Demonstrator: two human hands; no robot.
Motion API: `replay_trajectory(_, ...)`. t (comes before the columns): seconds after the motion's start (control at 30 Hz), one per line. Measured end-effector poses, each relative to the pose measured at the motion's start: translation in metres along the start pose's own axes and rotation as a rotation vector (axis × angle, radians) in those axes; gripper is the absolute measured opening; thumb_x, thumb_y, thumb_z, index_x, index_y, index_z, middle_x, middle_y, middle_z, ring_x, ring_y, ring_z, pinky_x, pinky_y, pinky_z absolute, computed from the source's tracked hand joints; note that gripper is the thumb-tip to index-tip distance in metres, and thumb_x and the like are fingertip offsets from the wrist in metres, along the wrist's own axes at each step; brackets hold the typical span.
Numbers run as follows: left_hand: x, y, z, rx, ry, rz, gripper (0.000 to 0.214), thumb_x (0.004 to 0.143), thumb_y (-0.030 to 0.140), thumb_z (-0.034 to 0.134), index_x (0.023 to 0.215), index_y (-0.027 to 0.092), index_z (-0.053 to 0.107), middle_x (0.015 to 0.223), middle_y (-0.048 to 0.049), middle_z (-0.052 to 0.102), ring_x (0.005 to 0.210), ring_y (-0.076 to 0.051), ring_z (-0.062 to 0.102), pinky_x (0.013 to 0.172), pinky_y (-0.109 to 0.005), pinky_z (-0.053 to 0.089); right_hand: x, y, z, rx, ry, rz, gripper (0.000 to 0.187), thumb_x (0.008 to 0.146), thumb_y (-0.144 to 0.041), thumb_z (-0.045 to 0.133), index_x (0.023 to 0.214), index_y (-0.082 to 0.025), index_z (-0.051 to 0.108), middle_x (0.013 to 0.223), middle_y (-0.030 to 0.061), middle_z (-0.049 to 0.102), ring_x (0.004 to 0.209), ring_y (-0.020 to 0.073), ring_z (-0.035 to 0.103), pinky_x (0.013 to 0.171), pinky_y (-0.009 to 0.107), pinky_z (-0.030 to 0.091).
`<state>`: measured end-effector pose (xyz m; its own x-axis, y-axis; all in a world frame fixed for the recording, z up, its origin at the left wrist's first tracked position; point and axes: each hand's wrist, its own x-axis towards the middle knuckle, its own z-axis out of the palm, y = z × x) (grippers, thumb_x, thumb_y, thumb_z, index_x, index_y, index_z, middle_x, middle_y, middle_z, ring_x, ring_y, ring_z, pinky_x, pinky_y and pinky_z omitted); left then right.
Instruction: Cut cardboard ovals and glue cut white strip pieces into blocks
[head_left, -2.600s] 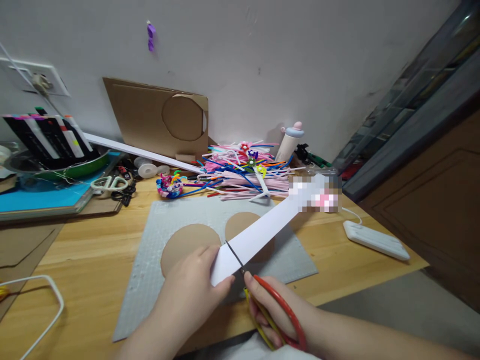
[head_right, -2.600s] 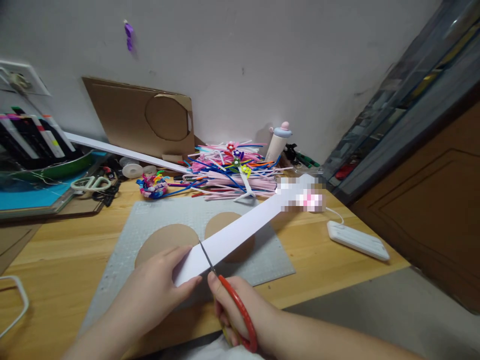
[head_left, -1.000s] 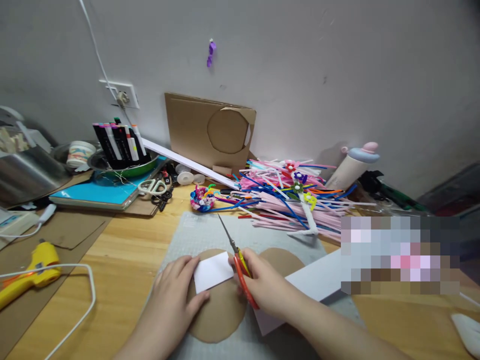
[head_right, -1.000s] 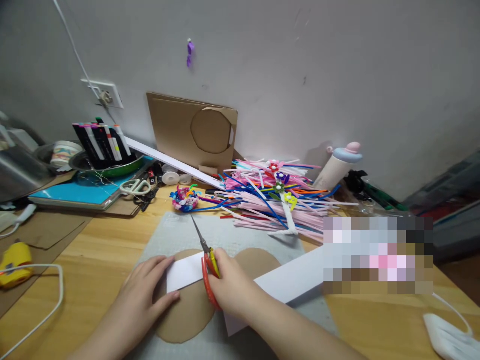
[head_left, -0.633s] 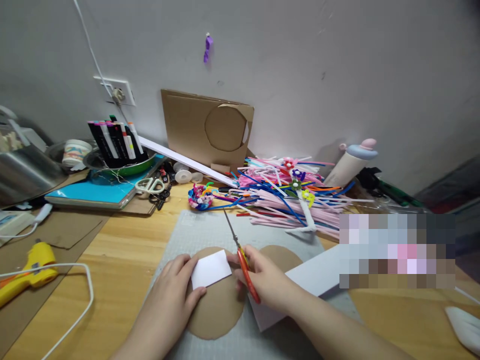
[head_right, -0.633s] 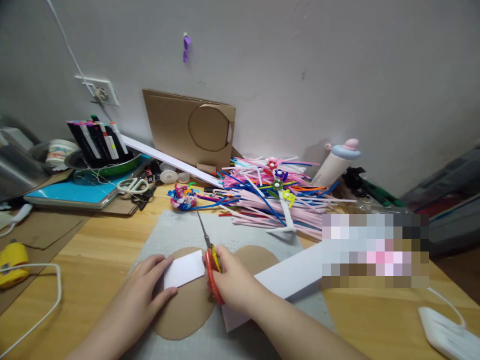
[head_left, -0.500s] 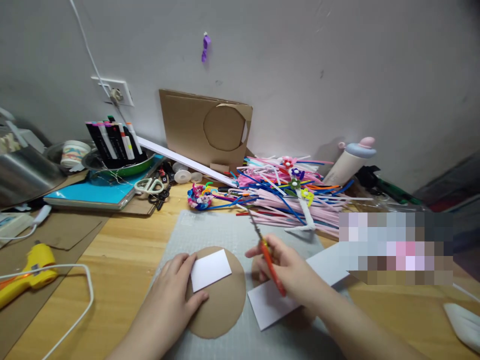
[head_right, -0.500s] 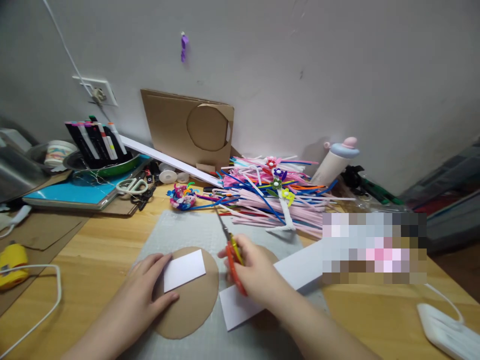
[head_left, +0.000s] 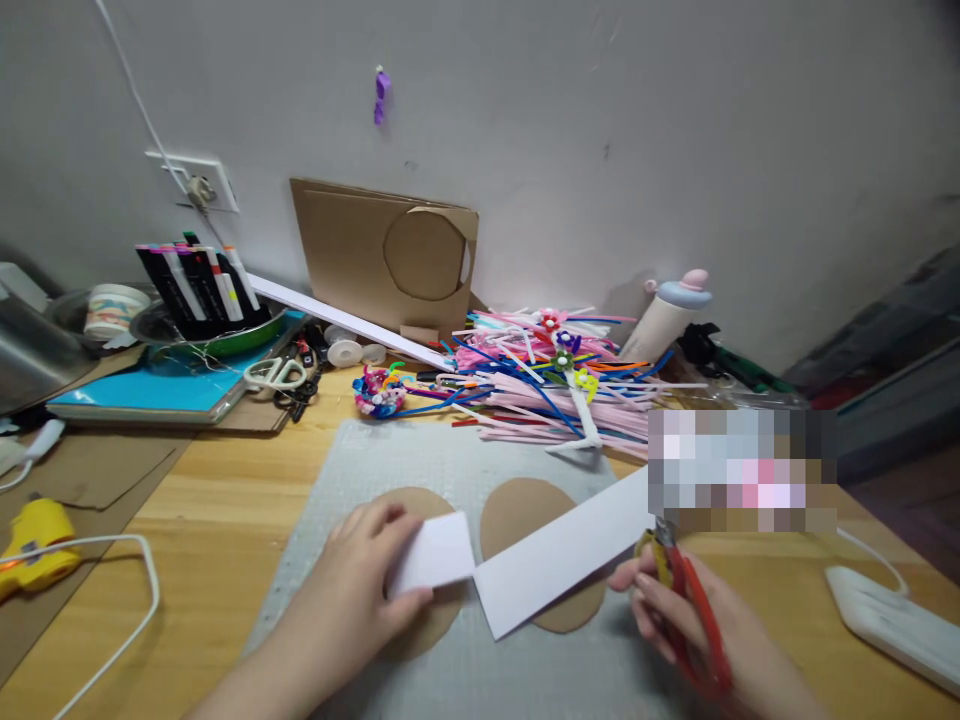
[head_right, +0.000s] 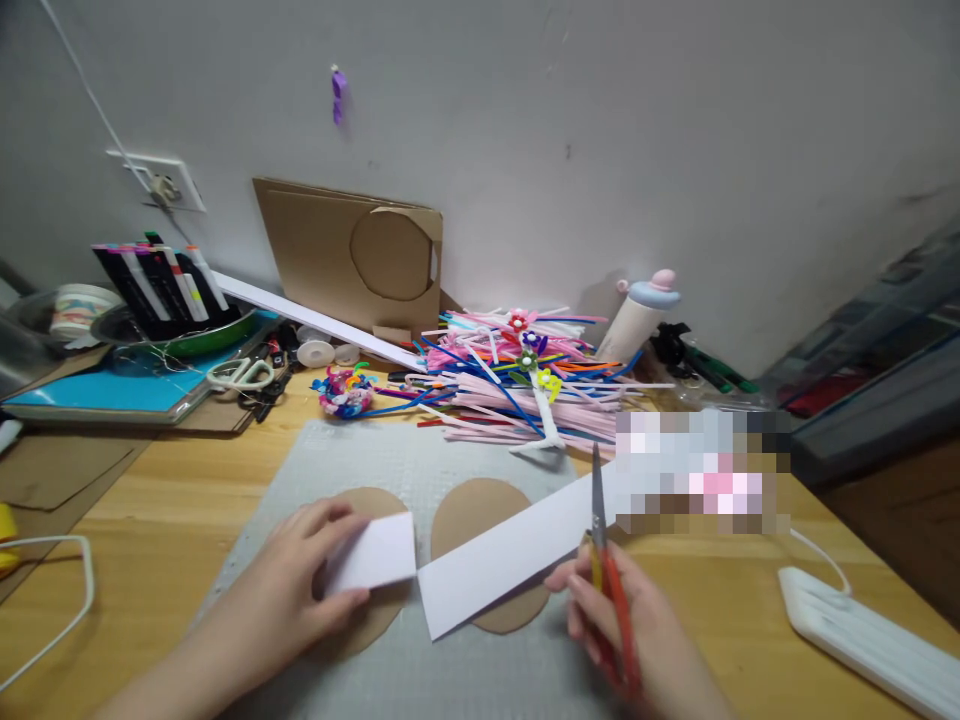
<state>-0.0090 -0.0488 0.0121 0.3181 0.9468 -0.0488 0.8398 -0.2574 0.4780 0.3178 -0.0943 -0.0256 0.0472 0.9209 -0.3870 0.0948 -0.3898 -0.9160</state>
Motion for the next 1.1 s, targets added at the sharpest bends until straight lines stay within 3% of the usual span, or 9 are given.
replay_trajectory(0.13,-0.012,0.046,-0.012,-0.220,-0.362,0.206,0.050,0.072,0.020,0.062,0.119,0.036,0.057,0.119,-0.0020,0.057,0.098,-0.021,0.061,0.082,-0.028,0.049,-0.015,0.003,0.036,0.105,-0.180,-0.041,0.048,0.071,-0.061,0.066,0.089,-0.019,0.054,0.062,-0.0025,0.052,0.043,0.0075,0.038,0.041,0.021,0.025)
replay_trajectory(0.23,-0.011,0.067,-0.014,-0.294,-0.447,0.347,0.055,0.070,0.015,0.061,0.121,0.035,0.057,0.119,-0.0028,0.058,0.100,-0.022,0.060,0.085,-0.028,0.049,-0.024,0.005,0.065,0.237,-0.260,-0.058,0.044,0.059,-0.048,0.080,0.078,-0.020,0.052,0.066,-0.0045,0.051,0.057,0.0099,0.047,0.052,0.021,0.036)
replay_trajectory(0.37,0.010,0.065,0.007,-0.436,-0.339,0.361,0.072,0.074,0.020,0.061,0.140,0.030,0.034,0.132,-0.0074,0.048,0.114,-0.022,0.052,0.096,-0.033,0.043,-0.030,0.009,0.073,0.312,-0.013,-0.056,0.039,0.064,-0.045,0.078,0.077,-0.021,0.051,0.065,-0.0064,0.050,0.052,0.0079,0.045,0.049,0.019,0.037)
replay_trajectory(0.47,0.036,0.065,0.032,-0.324,-0.062,0.103,0.043,0.079,0.021,0.054,0.121,0.017,0.053,0.115,-0.0113,0.056,0.107,-0.023,0.052,0.094,-0.036,0.042,-0.032,0.013,0.065,0.388,0.261,-0.070,0.041,0.060,-0.044,0.081,0.082,-0.021,0.054,0.072,-0.0050,0.053,0.054,0.0094,0.049,0.048,0.021,0.044)
replay_trajectory(0.57,0.058,0.081,0.052,-0.266,-0.041,0.098,0.033,0.073,0.026,0.063,0.103,0.015,0.062,0.108,-0.0129,0.056,0.108,-0.030,0.048,0.094,-0.042,0.038,-0.035,0.020,0.061,0.479,0.455,-0.105,0.046,0.053,-0.042,0.085,0.084,-0.020,0.058,0.079,-0.0028,0.056,0.062,0.0125,0.055,0.053,0.023,0.052)
replay_trajectory(0.7,0.072,0.105,0.066,-0.259,-0.069,0.096,0.034,0.057,0.027,0.074,0.087,0.015,0.063,0.105,-0.0135,0.055,0.107,-0.035,0.045,0.094,-0.046,0.032,-0.038,0.030,0.058,0.571,0.556,-0.117,0.046,0.050,-0.039,0.087,0.083,-0.019,0.060,0.079,-0.0029,0.058,0.061,0.0120,0.058,0.053,0.022,0.054)
replay_trajectory(0.87,0.075,0.106,0.070,-0.418,-0.235,0.042,0.024,0.062,0.034,0.069,0.068,0.019,0.052,0.080,-0.0052,0.055,0.084,-0.026,0.052,0.076,-0.037,0.039,-0.038,0.038,0.051,0.585,0.548,-0.134,0.048,0.049,-0.037,0.088,0.083,-0.019,0.060,0.075,-0.0019,0.062,0.056,0.0132,0.060,0.050,0.023,0.053)
replay_trajectory(0.97,0.069,0.102,0.060,-0.593,-0.418,0.053,0.024,0.070,0.040,0.060,0.072,0.020,0.045,0.066,0.0029,0.047,0.062,-0.015,0.046,0.057,-0.027,0.036,-0.039,0.039,0.050,0.577,0.554,-0.213,0.044,0.052,-0.037,0.087,0.082,-0.019,0.060,0.079,0.0003,0.063,0.060,0.0144,0.061,0.052,0.023,0.053)
replay_trajectory(1.1,0.051,0.098,0.035,-0.783,-0.519,0.084,0.026,0.074,0.041,0.055,0.078,0.021,0.038,0.068,0.0058,0.041,0.060,-0.011,0.041,0.054,-0.022,0.033,-0.044,0.035,0.052,0.606,0.546,-0.257,0.041,0.055,-0.039,0.085,0.084,-0.022,0.061,0.085,0.0016,0.063,0.070,0.0179,0.064,0.057,0.024,0.055)
